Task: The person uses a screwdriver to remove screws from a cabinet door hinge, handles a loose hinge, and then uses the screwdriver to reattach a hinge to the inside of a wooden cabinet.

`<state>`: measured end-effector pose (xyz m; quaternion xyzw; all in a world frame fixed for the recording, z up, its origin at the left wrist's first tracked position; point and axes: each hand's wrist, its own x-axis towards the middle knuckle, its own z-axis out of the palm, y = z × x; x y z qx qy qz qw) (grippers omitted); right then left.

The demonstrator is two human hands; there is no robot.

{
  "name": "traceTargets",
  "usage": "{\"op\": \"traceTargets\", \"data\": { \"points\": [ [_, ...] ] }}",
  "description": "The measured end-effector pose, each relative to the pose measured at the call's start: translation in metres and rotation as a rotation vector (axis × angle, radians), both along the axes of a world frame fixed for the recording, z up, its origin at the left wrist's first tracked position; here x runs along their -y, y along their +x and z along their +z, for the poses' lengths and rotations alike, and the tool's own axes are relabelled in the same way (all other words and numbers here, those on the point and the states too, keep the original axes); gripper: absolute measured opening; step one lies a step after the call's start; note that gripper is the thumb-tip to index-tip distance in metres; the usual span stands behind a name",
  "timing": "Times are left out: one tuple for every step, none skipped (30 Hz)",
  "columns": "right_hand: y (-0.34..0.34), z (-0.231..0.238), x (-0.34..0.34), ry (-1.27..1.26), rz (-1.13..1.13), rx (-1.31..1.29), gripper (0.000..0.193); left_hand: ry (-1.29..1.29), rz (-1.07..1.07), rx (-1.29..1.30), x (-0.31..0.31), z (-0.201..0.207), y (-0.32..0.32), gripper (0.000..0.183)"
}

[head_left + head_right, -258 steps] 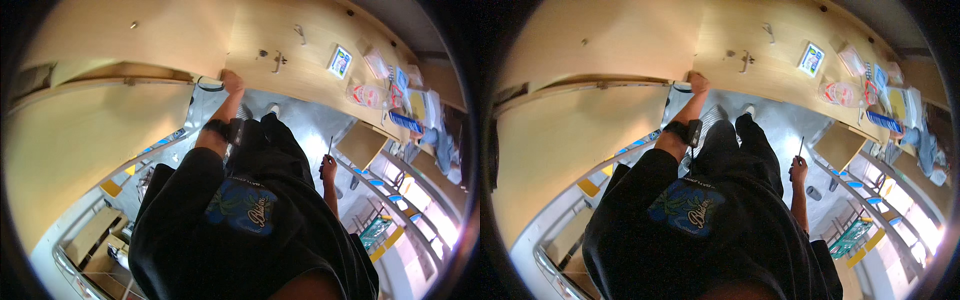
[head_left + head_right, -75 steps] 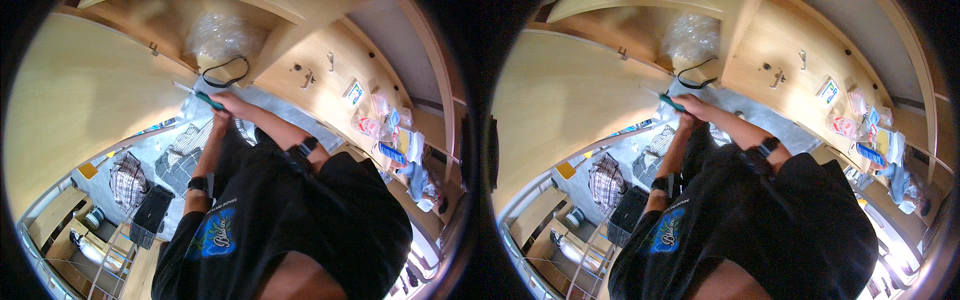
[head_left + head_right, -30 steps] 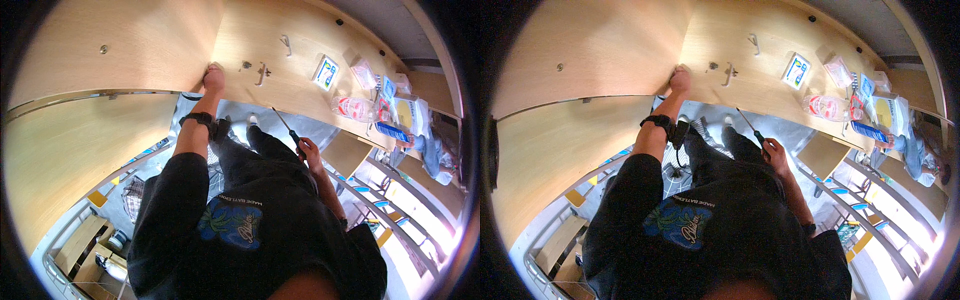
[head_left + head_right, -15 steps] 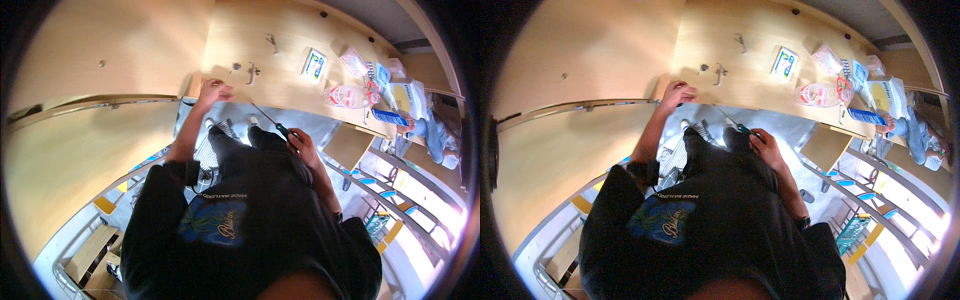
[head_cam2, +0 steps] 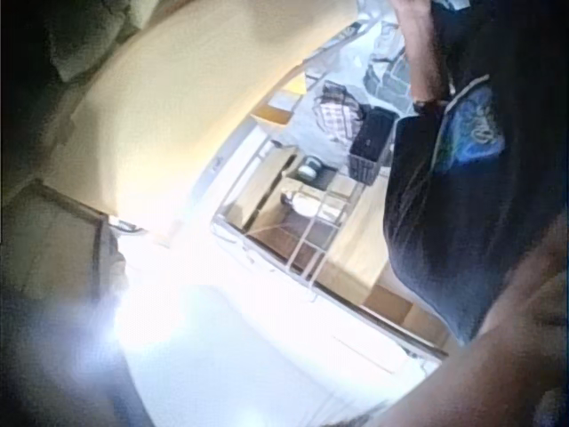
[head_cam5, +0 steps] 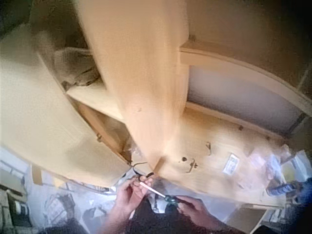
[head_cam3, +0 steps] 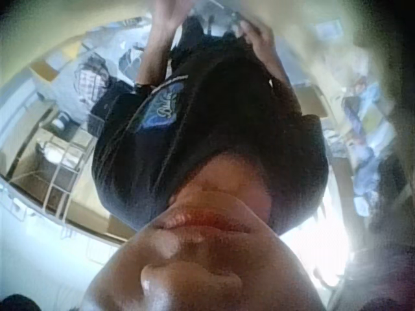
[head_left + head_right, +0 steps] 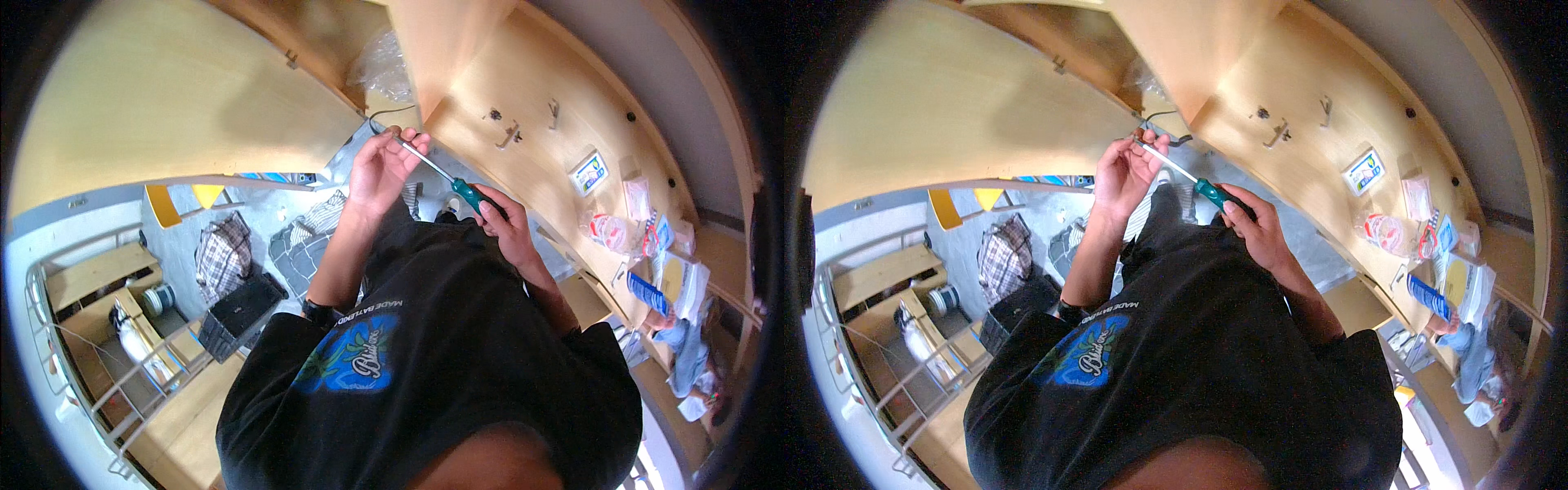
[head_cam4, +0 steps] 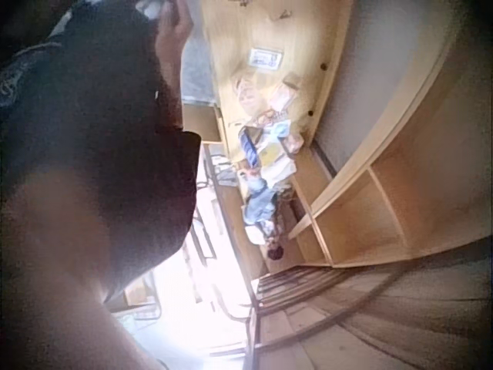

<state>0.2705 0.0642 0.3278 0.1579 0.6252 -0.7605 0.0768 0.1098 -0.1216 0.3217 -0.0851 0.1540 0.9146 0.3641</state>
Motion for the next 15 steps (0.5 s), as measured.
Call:
{"op": "traceTargets", "data": {
  "points": [
    [-0.004, 0.001, 0.004, -0.007, 0.02, -0.016, 0.038, 0.05, 0.026, 0.018, 0.006, 0.001, 0.0, 0.018],
    [-0.007, 0.002, 0.008, -0.004, 0.037, -0.012, 0.038, 0.067, 0.05, 0.023, 0.01, 0.001, 0.0, 0.018],
    [-0.011, 0.004, 0.012, -0.021, 0.057, -0.013, 0.038, 0.07, 0.067, 0.027, 0.016, 0.001, 0.0, 0.018],
    [-0.014, 0.005, 0.016, -0.039, 0.075, -0.014, 0.038, 0.075, 0.088, 0.038, 0.021, 0.0, 0.0, 0.018],
    [-0.017, 0.007, 0.02, -0.036, 0.087, -0.009, 0.038, 0.079, 0.108, 0.048, 0.026, 0.0, -0.001, 0.018],
    [-0.021, 0.009, 0.025, -0.058, 0.077, -0.007, 0.037, 0.08, 0.118, 0.051, 0.031, 0.0, -0.002, 0.018],
    [-0.024, 0.01, 0.028, -0.081, 0.065, -0.006, 0.035, 0.097, 0.13, 0.056, 0.035, 0.001, -0.003, 0.017],
    [-0.026, 0.009, 0.031, -0.08, 0.071, -0.004, 0.035, 0.113, 0.142, 0.061, 0.039, 0.001, -0.004, 0.017],
    [-0.029, 0.009, 0.034, -0.098, 0.072, 0.017, 0.035, 0.114, 0.147, 0.062, 0.042, 0.001, -0.006, 0.017],
    [-0.032, 0.009, 0.037, -0.116, 0.071, 0.037, 0.036, 0.135, 0.168, 0.054, 0.045, 0.001, -0.007, 0.016],
    [-0.035, 0.01, 0.041, -0.116, 0.074, 0.037, 0.036, 0.155, 0.188, 0.046, 0.048, 0.002, -0.009, 0.016],
    [-0.038, 0.013, 0.044, -0.102, 0.076, 0.04, 0.036, 0.156, 0.192, 0.045, 0.052, 0.002, -0.012, 0.016],
    [-0.042, 0.015, 0.047, -0.088, 0.078, 0.043, 0.036, 0.15, 0.193, 0.042, 0.055, 0.002, -0.014, 0.015],
    [-0.045, 0.015, 0.049, -0.089, 0.08, 0.041, 0.036, 0.144, 0.193, 0.039, 0.058, 0.002, -0.017, 0.015],
    [-0.048, 0.015, 0.05, -0.041, 0.102, 0.04, 0.037, 0.144, 0.195, 0.038, 0.06, 0.003, -0.019, 0.015]
  ]
}}
